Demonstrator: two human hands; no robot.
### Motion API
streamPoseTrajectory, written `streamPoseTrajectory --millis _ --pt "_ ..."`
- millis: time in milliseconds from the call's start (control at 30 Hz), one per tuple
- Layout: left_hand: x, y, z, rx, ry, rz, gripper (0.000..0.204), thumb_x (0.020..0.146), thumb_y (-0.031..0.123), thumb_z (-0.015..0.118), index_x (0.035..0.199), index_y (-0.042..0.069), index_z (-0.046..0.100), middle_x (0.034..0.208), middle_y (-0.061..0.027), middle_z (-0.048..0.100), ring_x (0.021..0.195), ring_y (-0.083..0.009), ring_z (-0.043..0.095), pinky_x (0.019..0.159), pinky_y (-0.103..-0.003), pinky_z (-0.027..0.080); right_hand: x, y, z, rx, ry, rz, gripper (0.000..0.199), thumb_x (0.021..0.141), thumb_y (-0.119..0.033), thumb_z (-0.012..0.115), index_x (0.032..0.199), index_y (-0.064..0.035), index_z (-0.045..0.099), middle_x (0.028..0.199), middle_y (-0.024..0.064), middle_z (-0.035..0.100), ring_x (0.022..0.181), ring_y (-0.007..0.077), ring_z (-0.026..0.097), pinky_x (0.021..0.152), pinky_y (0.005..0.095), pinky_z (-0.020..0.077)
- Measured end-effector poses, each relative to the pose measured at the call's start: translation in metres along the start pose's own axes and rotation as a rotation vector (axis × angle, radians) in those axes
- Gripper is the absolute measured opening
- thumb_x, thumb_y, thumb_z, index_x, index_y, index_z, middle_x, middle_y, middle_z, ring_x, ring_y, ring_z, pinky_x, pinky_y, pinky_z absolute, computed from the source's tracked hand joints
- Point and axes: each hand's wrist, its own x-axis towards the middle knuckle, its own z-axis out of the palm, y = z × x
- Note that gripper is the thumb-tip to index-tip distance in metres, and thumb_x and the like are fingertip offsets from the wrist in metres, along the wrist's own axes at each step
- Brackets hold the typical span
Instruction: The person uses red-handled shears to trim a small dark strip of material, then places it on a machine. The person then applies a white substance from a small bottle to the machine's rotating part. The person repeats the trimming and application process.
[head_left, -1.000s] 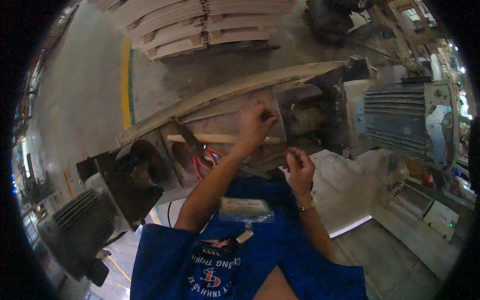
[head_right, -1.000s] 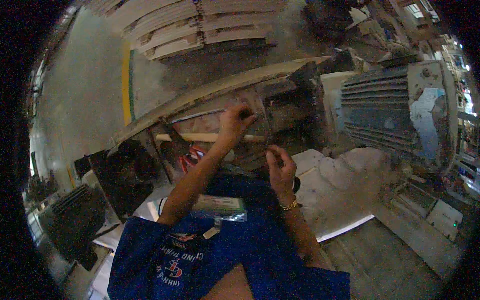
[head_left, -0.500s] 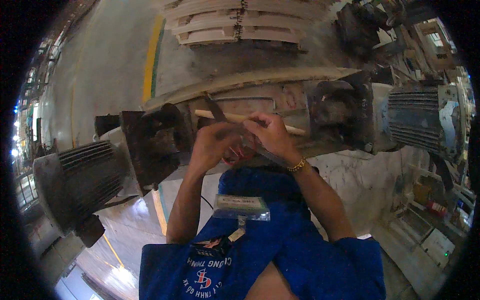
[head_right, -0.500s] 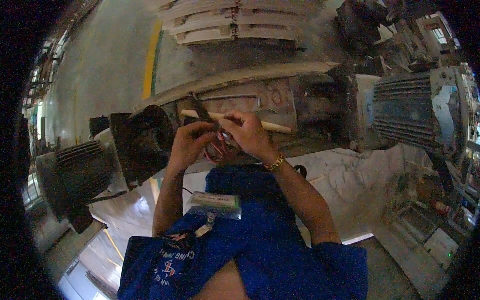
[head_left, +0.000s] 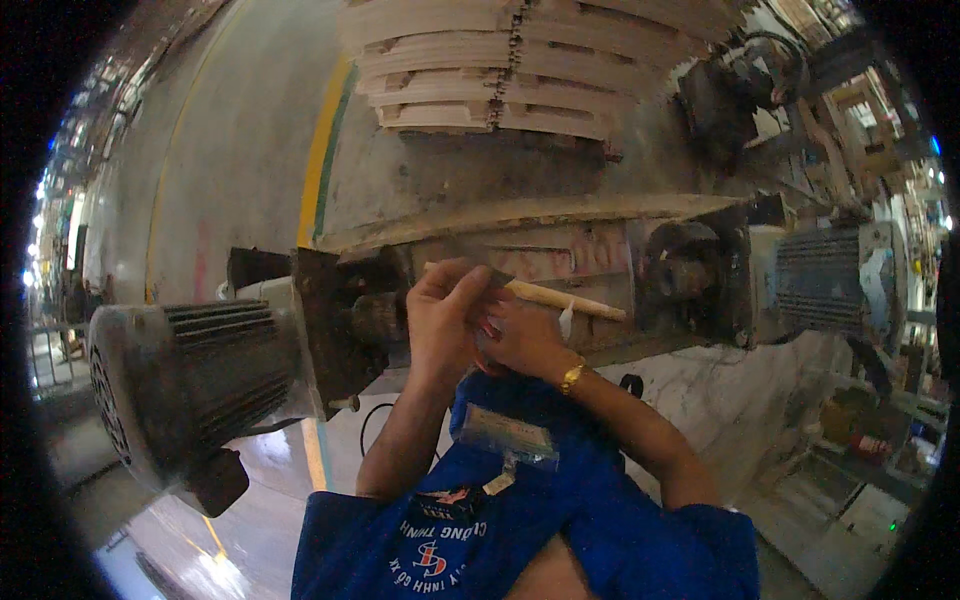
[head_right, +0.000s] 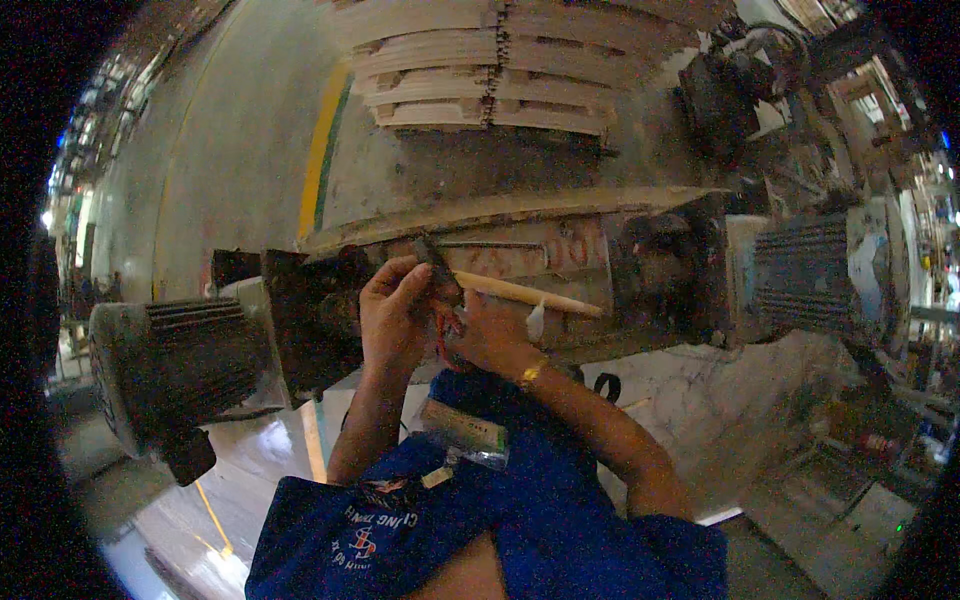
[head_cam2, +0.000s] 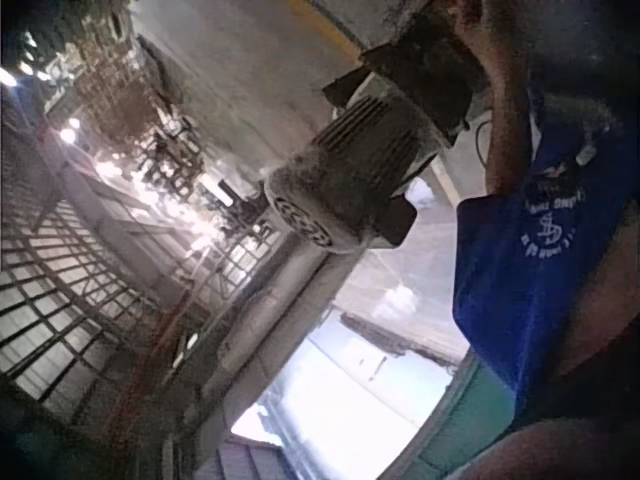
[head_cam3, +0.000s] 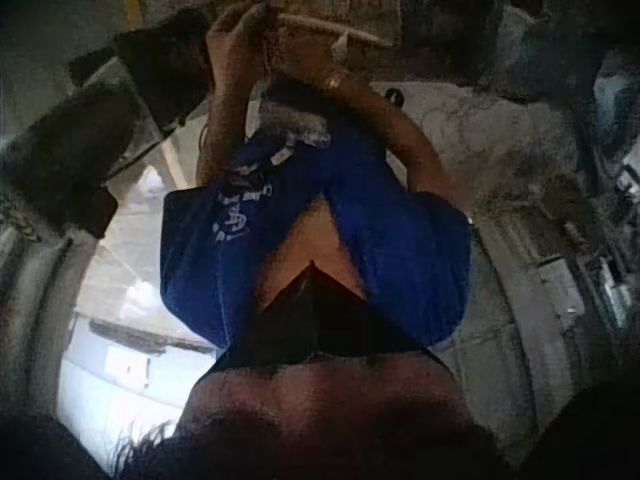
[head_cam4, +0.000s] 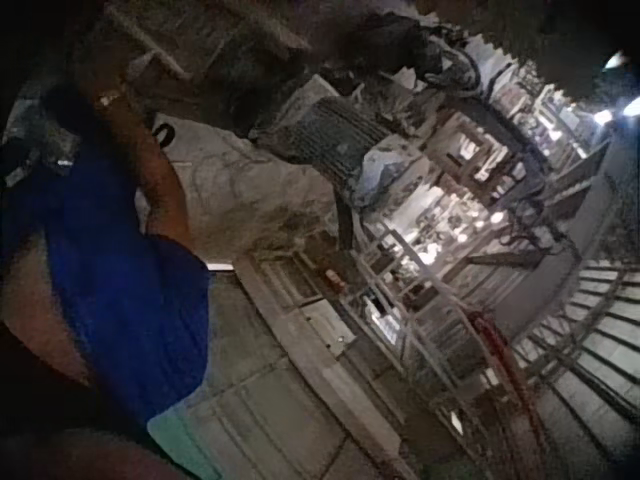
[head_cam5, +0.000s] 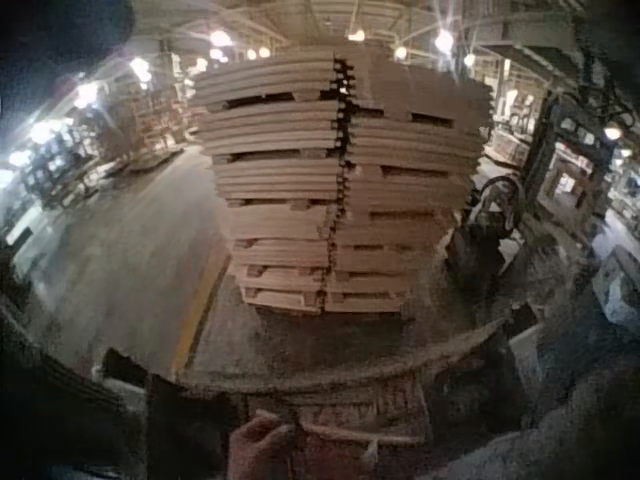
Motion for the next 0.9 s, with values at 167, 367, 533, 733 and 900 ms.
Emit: streamPoseTrajectory --millis 167,367,533,733,900 --pt "-0.01 0.019 0.014 -0.096 -0.017 0.009 0.012 0.08 0.001 0.057 0.09 -0.005 0.054 0.081 -0.0136 0.061 0.073 -0.0241 0.063 0.057 -0.03 0.053 -0.055 0.035 -0.026 0.694 0.179 -0.045 0.043 0.076 -0.029 0.061 0.108 -0.0043 0.047 0.091 0.0061 0.056 0.076 0.0179 0.057 0.059 0.0312 0.0458" --pt "-0.012 0.016 0.02 -0.116 -0.041 0.051 0.011 0.078 -0.003 0.056 0.089 -0.003 0.053 0.082 -0.0143 0.061 0.074 -0.0255 0.064 0.062 -0.031 0.055 -0.113 0.057 -0.075 0.81 -0.106 0.091 0.07 0.07 -0.02 0.067 0.129 -0.006 0.031 0.118 0.0136 0.05 0.108 0.027 0.05 0.086 0.0351 0.0415" --pt "-0.014 0.02 0.028 -0.074 -0.099 0.006 0.01 0.076 -0.005 0.056 0.086 -0.004 0.053 0.081 -0.0149 0.061 0.074 -0.024 0.063 0.064 -0.03 0.054 -0.11 0.041 -0.11 0.588 -0.221 -0.158 0.085 0.068 -0.031 0.068 0.134 -0.0029 0.021 0.134 0.0173 0.032 0.125 0.0301 0.03 0.102 0.0373 0.0242" --pt "-0.015 0.015 0.028 -0.053 -0.127 -0.025 0.007 0.074 -0.004 0.058 0.079 -0.004 0.054 0.078 -0.0146 0.061 0.068 -0.0203 0.062 0.058 -0.026 0.051 -0.101 0.022 -0.129 0.636 -0.314 -0.193 0.087 0.073 -0.038 0.062 0.136 -0.0013 0.015 0.137 0.0182 0.026 0.127 0.0288 0.026 0.104 0.0364 0.0202" --pt "-0.016 0.019 0.027 -0.01 -0.11 -0.065 0.008 0.074 -0.003 0.059 0.079 -0.004 0.054 0.077 -0.014 0.061 0.067 -0.0199 0.062 0.058 -0.027 0.051 -0.097 0.014 -0.132 0.649 -0.331 -0.215 0.084 0.075 -0.039 0.061 0.136 -0.0003 0.016 0.138 0.0187 0.026 0.128 0.0273 0.024 0.104 0.0354 0.0179"
